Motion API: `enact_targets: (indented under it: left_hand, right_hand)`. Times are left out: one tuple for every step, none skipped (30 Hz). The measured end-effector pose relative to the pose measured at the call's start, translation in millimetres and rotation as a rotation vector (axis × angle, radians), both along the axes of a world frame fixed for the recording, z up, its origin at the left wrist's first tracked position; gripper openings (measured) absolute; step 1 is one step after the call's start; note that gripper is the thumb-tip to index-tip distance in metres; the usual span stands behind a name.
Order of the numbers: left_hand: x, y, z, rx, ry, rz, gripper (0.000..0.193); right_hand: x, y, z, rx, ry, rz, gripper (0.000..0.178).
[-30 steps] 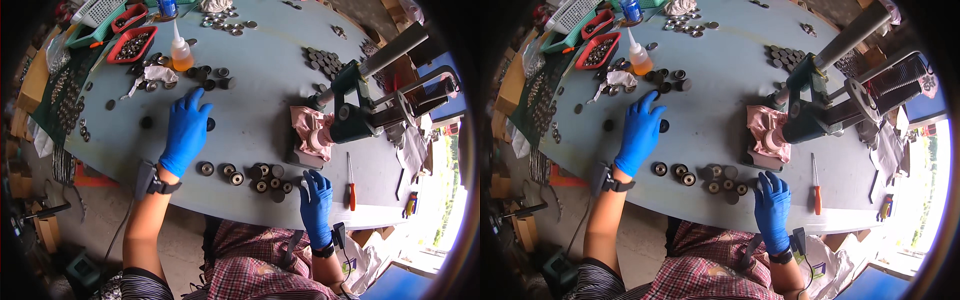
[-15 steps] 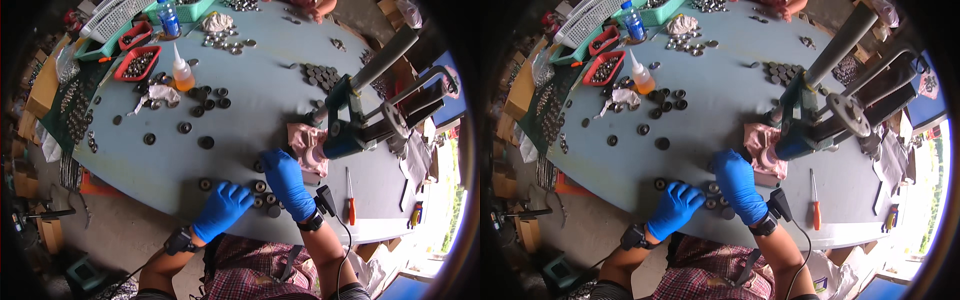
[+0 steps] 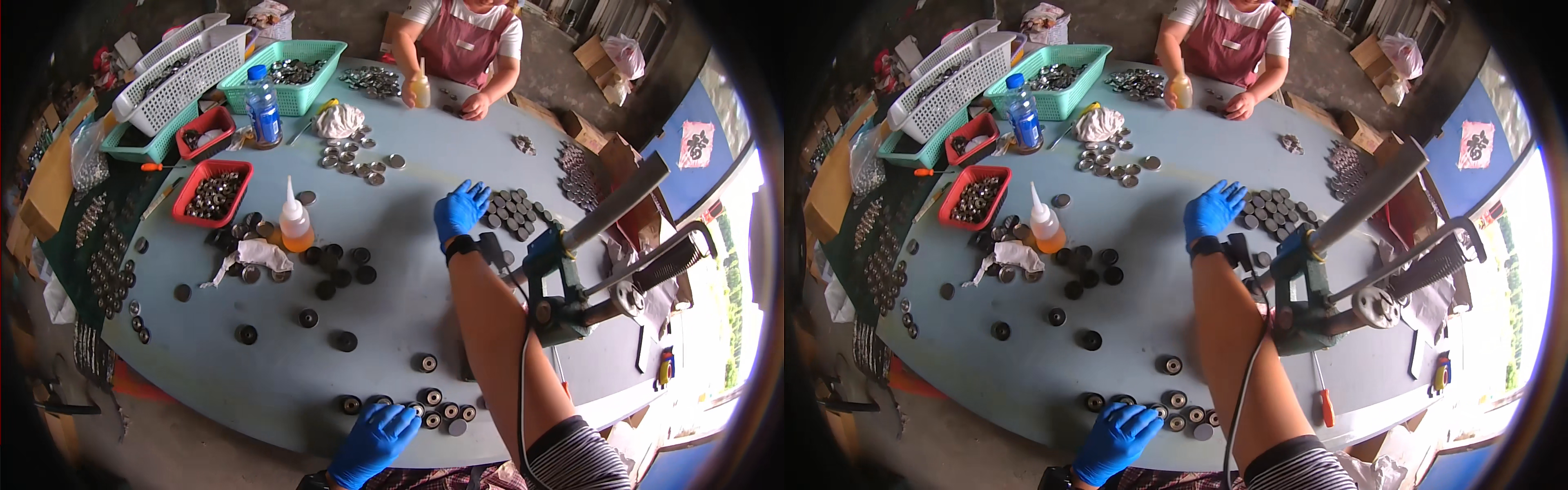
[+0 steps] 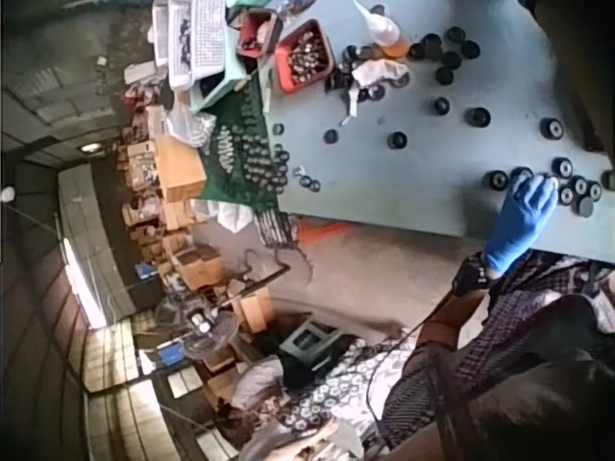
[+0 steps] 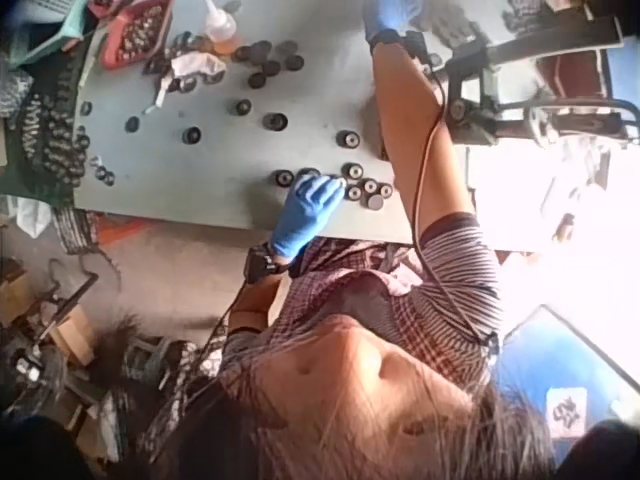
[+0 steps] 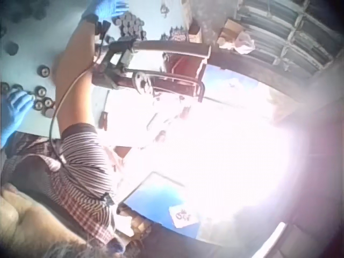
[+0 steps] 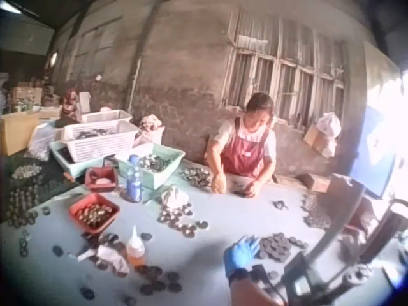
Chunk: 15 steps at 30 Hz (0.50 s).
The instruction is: Assembling small metal components by hand and using a manual press.
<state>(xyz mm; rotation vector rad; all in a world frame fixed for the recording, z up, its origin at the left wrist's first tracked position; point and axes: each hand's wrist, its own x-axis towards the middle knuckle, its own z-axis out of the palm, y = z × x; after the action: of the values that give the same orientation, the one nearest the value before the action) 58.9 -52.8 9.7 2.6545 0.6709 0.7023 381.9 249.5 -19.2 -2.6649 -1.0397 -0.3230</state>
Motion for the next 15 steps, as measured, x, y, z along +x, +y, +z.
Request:
enact_targets:
  left_hand:
    - [0.0, 2.7, 0.4, -0.008, -0.007, -0.018, 0.031]
    - [1.3, 6.6, 2.5, -0.021, -0.012, -0.035, 0.031]
    - [1.4, 8.1, 4.1, -0.038, 0.01, -0.033, 0.032]
    - [4.0, 11.7, 9.2, -0.069, 0.023, -0.044, 0.033]
    - [2.2, 11.9, 7.9, -0.082, -0.029, -0.022, 0.033]
    - [2.9, 13.2, 6.7, -0.082, -0.094, -0.015, 0.034]
    - [7.0, 13.5, 7.8, -0.114, -0.192, -0.006, 0.033]
    - [4.2, 15.3, 14.8, -0.145, -0.252, 0.079, 0.032]
    - [-7.1, 23.0, 16.2, -0.217, -0.248, 0.158, 0.032]
    - [-22.1, 31.0, 18.3, -0.288, -0.243, 0.241, 0.033]
    - [-29.2, 38.5, 21.4, -0.251, -0.238, 0.34, 0.033]
    - [-33.8, 47.6, 21.1, -0.217, -0.231, 0.437, 0.034]
    - [-37.7, 59.8, 18.6, -0.232, -0.212, 0.439, 0.037]
    - [-37.2, 72.2, 13.1, -0.253, -0.198, 0.435, 0.039]
    - [-31.8, 81.5, 15.0, -0.25, -0.156, 0.403, 0.042]
  right_hand:
    - [10.7, -0.6, -7.7, -0.065, -0.036, 0.013, 0.061]
    - [21.1, -3.9, -15.9, -0.134, -0.07, 0.027, 0.058]
    - [24.8, -4.5, -18.6, -0.156, -0.134, 0.058, 0.053]
    - [28.4, -10.2, -17.6, -0.18, -0.204, 0.081, 0.049]
    - [8.5, -16.4, -8.6, -0.172, -0.126, 0.15, 0.043]
    - [-0.1, -23.6, 5.8, -0.153, -0.06, 0.199, 0.038]
    - [17.8, -32.5, -2.0, -0.096, -0.05, 0.258, 0.033]
    - [4.4, -41.4, -4.1, -0.099, -0.034, 0.268, 0.033]
    - [-22.9, -59.3, -0.5, -0.129, 0.01, 0.396, 0.031]
    - [-51.6, -80.1, 3.7, -0.159, 0.056, 0.525, 0.03]
    - [-73.3, -104.4, 13.3, -0.142, 0.035, 0.599, 0.029]
    - [-92.1, -129.0, 18.8, -0.129, 0.017, 0.67, 0.028]
    - [-101.6, -152.1, 20.2, -0.124, 0.034, 0.774, 0.035]
    - [-106.8, -174.2, 20.8, -0.125, 0.048, 0.871, 0.041]
    - [-112.3, -195.3, 30.9, -0.134, 0.041, 0.858, 0.041]
